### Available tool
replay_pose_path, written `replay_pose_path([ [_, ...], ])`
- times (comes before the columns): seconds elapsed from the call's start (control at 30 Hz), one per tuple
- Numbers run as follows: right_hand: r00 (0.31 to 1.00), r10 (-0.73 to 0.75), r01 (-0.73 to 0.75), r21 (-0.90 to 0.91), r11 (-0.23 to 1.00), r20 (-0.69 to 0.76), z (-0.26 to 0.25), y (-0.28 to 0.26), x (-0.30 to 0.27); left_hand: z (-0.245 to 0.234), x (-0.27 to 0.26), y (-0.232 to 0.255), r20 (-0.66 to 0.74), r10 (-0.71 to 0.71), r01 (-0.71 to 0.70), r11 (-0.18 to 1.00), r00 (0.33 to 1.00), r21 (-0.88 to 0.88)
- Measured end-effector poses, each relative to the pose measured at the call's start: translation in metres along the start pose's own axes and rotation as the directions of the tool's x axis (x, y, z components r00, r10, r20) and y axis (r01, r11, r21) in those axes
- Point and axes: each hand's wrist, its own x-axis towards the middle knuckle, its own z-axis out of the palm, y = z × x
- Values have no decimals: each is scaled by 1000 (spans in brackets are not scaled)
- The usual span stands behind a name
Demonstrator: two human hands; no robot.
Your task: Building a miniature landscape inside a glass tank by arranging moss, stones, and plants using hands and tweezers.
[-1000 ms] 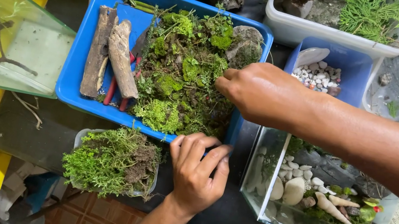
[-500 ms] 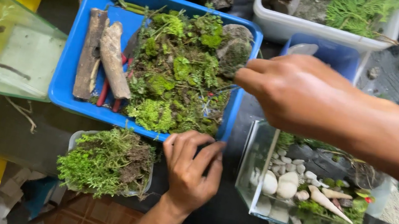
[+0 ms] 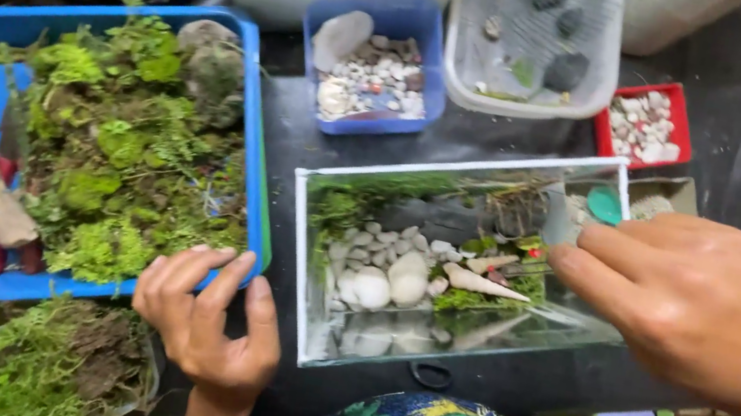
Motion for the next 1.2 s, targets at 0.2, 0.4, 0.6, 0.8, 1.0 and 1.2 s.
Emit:
replay_pose_path([
  [0.2, 971, 58, -22, -154, 988, 231, 18, -1, -12, 3, 3, 12, 30, -4, 5, 999, 1000, -48],
  [0.4, 932, 94, -22, -203, 979, 350, 16, -6, 1, 5, 4, 12, 48, -21, 25, 997, 999, -77],
  [0.6, 899, 137, -12, -288, 958, 416, 14, -12, 7, 6, 2, 10, 61, -26, 32, 995, 998, -92],
  [0.8, 933, 120, -35, -248, 968, 338, 23, -4, 6, 8, 3, 8, 50, -22, 28, 993, 998, -113],
  [1.0, 957, 13, 64, -255, 965, 288, 45, -4, 24, 9, -1, 7, 70, -34, 42, 992, 997, -121],
  [1.2, 976, 19, 37, -247, 968, 218, 39, 2, 29, 5, -1, 4, 70, -27, 35, 992, 997, -120],
])
